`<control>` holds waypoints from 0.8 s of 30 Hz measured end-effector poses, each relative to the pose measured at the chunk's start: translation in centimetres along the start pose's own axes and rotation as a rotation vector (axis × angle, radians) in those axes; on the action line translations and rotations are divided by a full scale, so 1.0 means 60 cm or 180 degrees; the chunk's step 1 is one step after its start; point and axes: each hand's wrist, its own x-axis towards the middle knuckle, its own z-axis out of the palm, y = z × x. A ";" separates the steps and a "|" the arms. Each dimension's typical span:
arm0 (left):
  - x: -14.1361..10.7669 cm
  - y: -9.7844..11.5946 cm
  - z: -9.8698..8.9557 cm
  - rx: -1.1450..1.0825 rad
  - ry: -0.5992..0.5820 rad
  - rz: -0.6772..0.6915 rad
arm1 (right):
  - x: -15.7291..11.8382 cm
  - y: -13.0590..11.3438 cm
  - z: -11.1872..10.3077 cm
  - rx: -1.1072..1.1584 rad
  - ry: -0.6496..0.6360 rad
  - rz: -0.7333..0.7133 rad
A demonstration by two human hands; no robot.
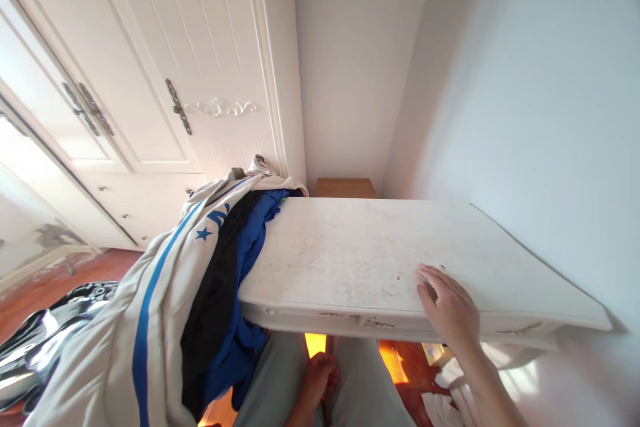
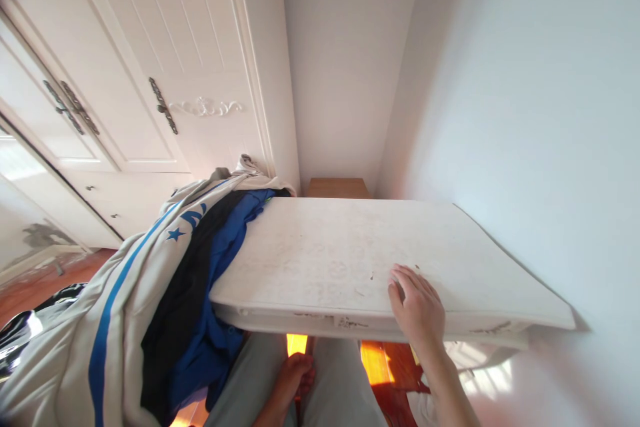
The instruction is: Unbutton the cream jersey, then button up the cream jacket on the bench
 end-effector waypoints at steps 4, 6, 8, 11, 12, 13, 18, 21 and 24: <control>0.001 0.000 0.004 -0.0025 0.0066 0.0029 | -0.003 0.004 0.003 0.0021 -0.0105 0.0107; 0.003 0.001 0.006 -0.0045 0.0094 0.0003 | -0.004 0.006 0.003 0.0028 -0.0119 0.0105; 0.005 0.001 0.007 -0.0071 0.0112 -0.0008 | -0.005 0.008 0.004 0.0022 -0.0131 0.0063; 0.007 0.001 0.008 -0.0106 0.0119 0.0001 | -0.006 0.011 0.005 -0.0002 -0.0133 -0.0005; 0.007 0.001 0.008 -0.0113 0.0121 0.0005 | -0.006 0.011 0.005 -0.0008 -0.0129 -0.0024; 0.007 0.001 0.008 -0.0115 0.0122 0.0002 | -0.006 0.012 0.006 -0.0012 -0.0124 -0.0044; 0.006 0.003 0.009 -0.0140 0.0102 -0.0045 | -0.008 0.013 0.011 0.0004 -0.0038 -0.0044; 0.006 0.004 0.009 -0.0171 0.0071 -0.0054 | -0.008 0.015 0.013 0.0006 -0.0047 -0.0060; 0.005 0.007 0.010 -0.0173 0.0043 -0.0090 | -0.008 0.016 0.013 0.0006 -0.0066 -0.0068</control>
